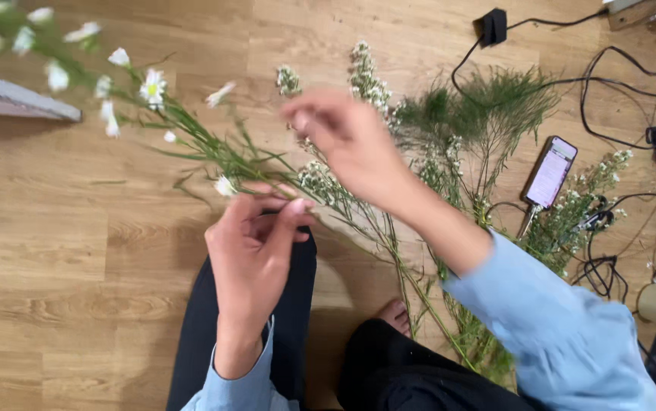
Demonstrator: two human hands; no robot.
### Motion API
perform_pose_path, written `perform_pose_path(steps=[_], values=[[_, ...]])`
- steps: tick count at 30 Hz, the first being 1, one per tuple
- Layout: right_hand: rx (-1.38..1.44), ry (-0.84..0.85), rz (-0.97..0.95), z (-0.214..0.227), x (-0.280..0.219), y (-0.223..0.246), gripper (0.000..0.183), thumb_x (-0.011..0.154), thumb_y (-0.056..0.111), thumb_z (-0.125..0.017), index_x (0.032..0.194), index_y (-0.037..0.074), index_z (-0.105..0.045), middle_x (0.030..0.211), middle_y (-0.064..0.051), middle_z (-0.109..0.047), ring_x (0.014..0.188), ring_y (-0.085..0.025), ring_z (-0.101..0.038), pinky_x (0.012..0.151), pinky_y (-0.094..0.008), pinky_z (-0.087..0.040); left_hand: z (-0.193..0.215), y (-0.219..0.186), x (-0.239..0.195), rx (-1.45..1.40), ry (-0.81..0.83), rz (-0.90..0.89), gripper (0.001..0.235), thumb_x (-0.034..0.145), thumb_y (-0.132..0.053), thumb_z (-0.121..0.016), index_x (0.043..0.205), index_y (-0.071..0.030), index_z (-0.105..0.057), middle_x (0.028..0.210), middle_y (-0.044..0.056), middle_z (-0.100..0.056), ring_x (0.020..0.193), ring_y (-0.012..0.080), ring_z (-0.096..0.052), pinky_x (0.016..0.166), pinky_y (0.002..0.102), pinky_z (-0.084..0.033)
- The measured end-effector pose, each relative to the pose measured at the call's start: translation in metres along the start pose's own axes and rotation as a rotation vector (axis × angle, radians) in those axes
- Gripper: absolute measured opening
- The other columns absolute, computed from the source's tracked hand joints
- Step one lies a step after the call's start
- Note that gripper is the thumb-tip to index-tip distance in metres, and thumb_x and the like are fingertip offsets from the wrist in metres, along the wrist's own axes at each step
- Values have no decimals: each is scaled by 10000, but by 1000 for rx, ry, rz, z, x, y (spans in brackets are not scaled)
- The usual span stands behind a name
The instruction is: The person strips leaves and small stems from the bottom of flower stalks by hand, gathering the flowers into a bunch.
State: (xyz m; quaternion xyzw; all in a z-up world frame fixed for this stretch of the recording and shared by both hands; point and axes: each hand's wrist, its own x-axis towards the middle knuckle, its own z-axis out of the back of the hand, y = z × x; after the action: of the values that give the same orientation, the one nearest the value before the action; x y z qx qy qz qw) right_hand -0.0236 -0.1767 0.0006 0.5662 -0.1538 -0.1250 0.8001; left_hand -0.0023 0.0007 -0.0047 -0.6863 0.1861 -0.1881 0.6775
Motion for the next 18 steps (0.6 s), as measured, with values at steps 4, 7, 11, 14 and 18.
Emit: perform_pose_path(steps=[4, 7, 11, 14, 18], values=[[-371, -210, 460, 17, -9, 77, 188, 1012, 76, -623, 1077, -99, -651, 1058, -208, -575, 999, -314, -583, 827, -381, -528, -8, -16, -4, 70, 35, 231, 116, 884, -100, -756, 879, -24, -669, 758, 124, -793, 692, 159, -821, 573, 254, -695], [-544, -132, 589, 20, -12, 91, 276, 979, 249, -771, 966, -25, -736, 994, -148, -509, 949, -312, -467, 876, -455, -362, -12, -22, -8, 278, 162, 78, 79, 929, -157, -715, 924, -86, -681, 770, 13, -814, 681, 102, -808, 627, 237, -561], [-403, -96, 309, 12, -20, 91, 100, 955, 118, -794, 994, 44, -740, 986, -66, -480, 968, -248, -453, 895, -376, -379, -16, -21, -12, 306, 202, 102, 67, 923, -147, -685, 911, -85, -666, 807, 1, -812, 709, 130, -819, 599, 258, -542], [-416, -101, 286, 8, -22, 89, 156, 959, 141, -773, 959, 10, -688, 976, -75, -519, 937, -251, -471, 868, -371, -386, -16, -21, -12, 285, 199, 124, 81, 921, -131, -686, 878, -81, -640, 835, 2, -780, 656, 137, -794, 542, 281, -551], [-612, -174, 585, 7, -22, 80, 216, 1064, 95, -565, 917, -31, -659, 980, -145, -629, 872, -329, -512, 840, -467, -350, -18, -16, -13, 297, 176, 75, 83, 904, -68, -675, 869, -69, -600, 873, -2, -762, 604, 160, -801, 476, 264, -548]])
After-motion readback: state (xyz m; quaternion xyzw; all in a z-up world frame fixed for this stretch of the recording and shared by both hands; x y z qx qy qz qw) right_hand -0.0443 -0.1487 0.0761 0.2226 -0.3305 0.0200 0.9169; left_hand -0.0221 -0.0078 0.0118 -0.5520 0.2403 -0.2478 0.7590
